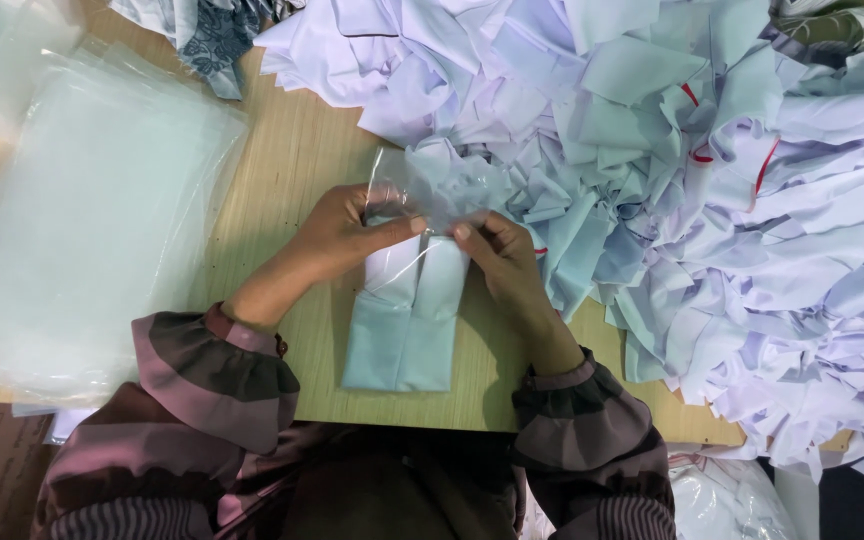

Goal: Folding white fabric items and placing them into individual plastic bags before putting them in a box.

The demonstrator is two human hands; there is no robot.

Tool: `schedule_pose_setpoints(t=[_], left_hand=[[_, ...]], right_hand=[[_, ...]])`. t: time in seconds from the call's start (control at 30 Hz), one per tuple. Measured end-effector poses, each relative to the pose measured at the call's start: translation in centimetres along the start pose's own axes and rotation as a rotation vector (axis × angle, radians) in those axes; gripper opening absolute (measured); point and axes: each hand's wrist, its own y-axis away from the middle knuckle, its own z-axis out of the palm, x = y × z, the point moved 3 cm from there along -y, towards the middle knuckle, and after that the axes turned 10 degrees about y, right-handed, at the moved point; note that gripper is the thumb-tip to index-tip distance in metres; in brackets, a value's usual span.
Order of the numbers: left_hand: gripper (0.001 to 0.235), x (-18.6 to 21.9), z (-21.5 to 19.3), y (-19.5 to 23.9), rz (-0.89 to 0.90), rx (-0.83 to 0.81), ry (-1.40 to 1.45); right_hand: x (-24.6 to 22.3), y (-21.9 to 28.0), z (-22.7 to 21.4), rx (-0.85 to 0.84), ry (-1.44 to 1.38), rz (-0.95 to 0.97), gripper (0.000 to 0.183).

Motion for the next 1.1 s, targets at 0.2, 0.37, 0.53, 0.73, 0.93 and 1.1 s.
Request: schedule_pose_setpoints(t=[0.2, 0.37, 0.53, 0.73, 0.93, 1.1], left_hand=[[0.031, -4.9, -1.1, 0.0, -0.061, -0.027, -0.043], [0.027, -1.9, 0.7, 0.8, 0.108, -0.037, 0.082], [0.02, 6.4, 4.6, 4.8, 0.336, -0.027, 0.021], [0.013, 9.6, 6.5, 10.9, 1.108, -0.108, -0.68], [0.009, 0.8, 5.5, 17.8, 1.189, -0.063, -1.116], [0.009, -2.7, 5.0, 20.9, 1.221, 0.0, -1.061]], right_hand=[[0.6, -0.4, -1.6, 0.006, 0.047, -0.079, 0.031], [-3.7, 0.9, -1.4, 0.037, -0.049, -0.081, 0.027], [-6.8, 3.3, -3.1, 0.115, 0.068, -0.252, 0.016], [-12.0, 10.8, -2.0, 0.335, 0.661, -0.854, 0.016], [-1.8, 17.2, 1.2, 0.32, 0.904, -1.038, 0.032], [-0.7, 19.6, 3.2, 0.3, 1.06, -0.97, 0.011]])
